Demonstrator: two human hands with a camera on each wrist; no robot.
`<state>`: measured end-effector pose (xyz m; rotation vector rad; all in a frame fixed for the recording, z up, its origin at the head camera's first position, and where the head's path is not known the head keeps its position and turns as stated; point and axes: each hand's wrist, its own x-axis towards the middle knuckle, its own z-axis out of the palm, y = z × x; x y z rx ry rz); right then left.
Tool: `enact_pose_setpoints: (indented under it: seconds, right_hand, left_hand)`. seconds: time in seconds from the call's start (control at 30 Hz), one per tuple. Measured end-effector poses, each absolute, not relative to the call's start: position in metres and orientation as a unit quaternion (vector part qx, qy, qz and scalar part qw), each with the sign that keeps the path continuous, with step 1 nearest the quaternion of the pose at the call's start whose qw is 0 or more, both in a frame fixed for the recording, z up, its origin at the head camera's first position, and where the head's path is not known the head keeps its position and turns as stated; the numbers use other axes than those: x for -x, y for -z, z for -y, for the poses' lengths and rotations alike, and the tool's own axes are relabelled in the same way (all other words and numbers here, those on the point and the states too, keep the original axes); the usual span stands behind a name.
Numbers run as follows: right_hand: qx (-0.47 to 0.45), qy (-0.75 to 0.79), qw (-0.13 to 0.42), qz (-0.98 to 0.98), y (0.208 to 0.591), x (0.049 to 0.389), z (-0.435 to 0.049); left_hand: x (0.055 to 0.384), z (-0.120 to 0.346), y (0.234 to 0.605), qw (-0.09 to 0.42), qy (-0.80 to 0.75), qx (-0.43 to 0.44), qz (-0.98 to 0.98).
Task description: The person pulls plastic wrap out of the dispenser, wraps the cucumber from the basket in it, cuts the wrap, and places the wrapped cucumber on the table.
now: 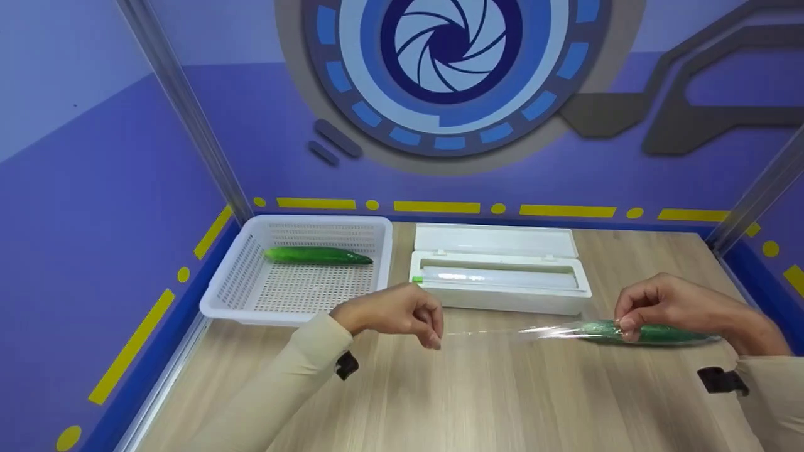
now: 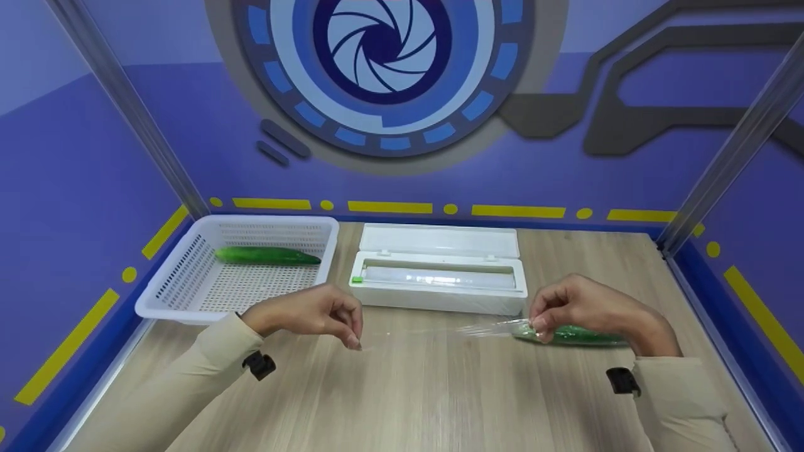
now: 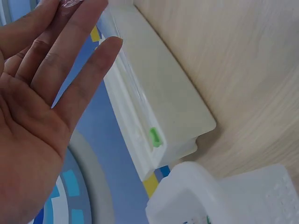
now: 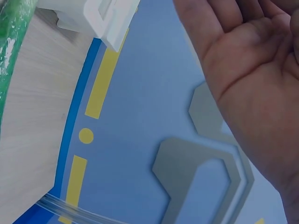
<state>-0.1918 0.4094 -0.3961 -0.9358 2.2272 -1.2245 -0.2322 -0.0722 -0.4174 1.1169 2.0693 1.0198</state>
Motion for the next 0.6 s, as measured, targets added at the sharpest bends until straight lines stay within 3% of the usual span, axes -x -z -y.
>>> enact_pose_setpoints:
  seconds: [0.2,0.47,0.6]
  right_hand:
    - [0.332,0.438,0.245,-0.798,0.393,0.191,-0.41]
    - [0.385,0.437,0.231,-0.779,0.385,0.19,-0.412]
    - [0.389,0.443,0.254,-0.767,0.385,0.19,-0.408]
  left_hand:
    - [0.226,0.069,0.418,0.289,-0.371,-0.431,-0.77]
    - [0.222,0.072,0.407,0.3,-0.385,-0.441,-0.754]
    - [0.222,0.073,0.407,0.309,-0.385,-0.443,-0.748]
